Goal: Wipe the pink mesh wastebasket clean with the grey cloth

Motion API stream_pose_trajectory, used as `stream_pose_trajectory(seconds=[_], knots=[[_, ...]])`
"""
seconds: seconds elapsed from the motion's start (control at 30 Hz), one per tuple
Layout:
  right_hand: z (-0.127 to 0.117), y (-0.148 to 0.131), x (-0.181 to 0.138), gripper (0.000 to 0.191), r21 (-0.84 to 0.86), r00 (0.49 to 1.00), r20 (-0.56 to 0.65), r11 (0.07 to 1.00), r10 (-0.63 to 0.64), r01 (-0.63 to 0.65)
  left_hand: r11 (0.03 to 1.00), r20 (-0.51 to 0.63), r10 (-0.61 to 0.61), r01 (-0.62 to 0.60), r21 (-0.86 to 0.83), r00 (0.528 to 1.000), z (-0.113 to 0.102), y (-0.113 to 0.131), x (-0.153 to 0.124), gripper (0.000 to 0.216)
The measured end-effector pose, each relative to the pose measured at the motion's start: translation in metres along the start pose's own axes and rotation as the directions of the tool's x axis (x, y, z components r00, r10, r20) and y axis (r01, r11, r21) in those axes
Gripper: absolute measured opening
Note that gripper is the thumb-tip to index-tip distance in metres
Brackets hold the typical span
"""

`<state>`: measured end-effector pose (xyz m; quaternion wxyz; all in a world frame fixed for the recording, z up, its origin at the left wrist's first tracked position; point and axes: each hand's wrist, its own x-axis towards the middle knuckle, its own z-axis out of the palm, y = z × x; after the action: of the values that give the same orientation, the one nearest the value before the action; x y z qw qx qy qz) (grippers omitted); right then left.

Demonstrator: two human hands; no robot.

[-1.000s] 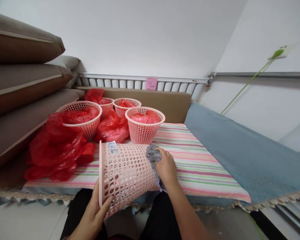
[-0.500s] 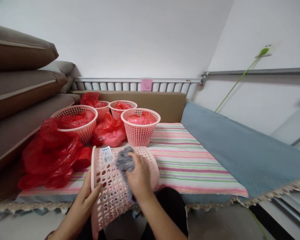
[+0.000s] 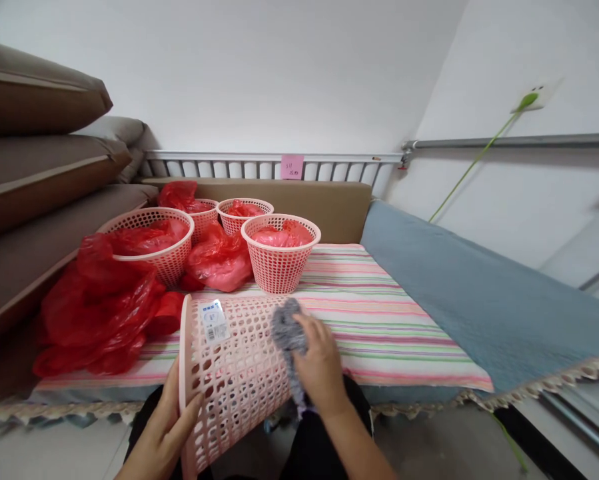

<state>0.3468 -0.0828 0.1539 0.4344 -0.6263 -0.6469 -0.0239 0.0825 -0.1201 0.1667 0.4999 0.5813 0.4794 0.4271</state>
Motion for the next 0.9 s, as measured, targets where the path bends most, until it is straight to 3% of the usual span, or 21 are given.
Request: stream_pose_trajectory(seconds=[0.13,0.23,0.37,0.5,0.63,0.7,0.8,0.9], knots=[[-0.016,0.053,-0.001,0.050,-0.097,0.964,-0.046,0.959,0.262,-0.265,0.995,0.029,-0.012,0.015,-0.098,0.999,0.001,0.006,-0.007,0.080],[-0.017,0.052,-0.006,0.051,-0.097,0.964,-0.045,0.959,0.263,-0.267,0.962,0.006,-0.069,0.068,-0.263,0.998,0.000,0.018,0.001,0.077],[-0.007,0.015,-0.008,0.051,-0.046,0.994,-0.045,0.994,0.099,-0.101,0.854,-0.028,-0.193,0.154,-0.496,0.981,0.000,0.038,0.021,0.074],[0.003,-0.025,-0.005,0.057,0.097,1.000,0.019,0.995,0.003,-0.005,0.821,-0.028,-0.227,0.176,-0.543,0.974,0.003,0.045,0.028,0.064],[0.007,-0.073,0.001,0.059,0.331,0.997,0.070,0.942,0.024,-0.046,0.843,-0.044,-0.208,0.156,-0.515,0.977,0.008,0.033,0.019,0.065],[0.008,-0.103,0.005,0.063,0.410,0.992,0.103,0.912,-0.068,0.020,0.890,-0.066,-0.170,0.124,-0.439,0.983,0.010,0.025,0.016,0.064],[0.008,-0.140,0.013,0.067,0.386,0.958,0.180,0.912,-0.225,0.141,0.958,-0.121,-0.098,0.061,-0.280,0.988,0.012,0.015,0.015,0.048],[0.002,-0.134,0.024,0.068,0.279,0.937,0.278,0.951,-0.212,0.132,0.951,-0.105,-0.120,0.084,-0.299,0.987,0.013,0.012,0.012,0.049]])
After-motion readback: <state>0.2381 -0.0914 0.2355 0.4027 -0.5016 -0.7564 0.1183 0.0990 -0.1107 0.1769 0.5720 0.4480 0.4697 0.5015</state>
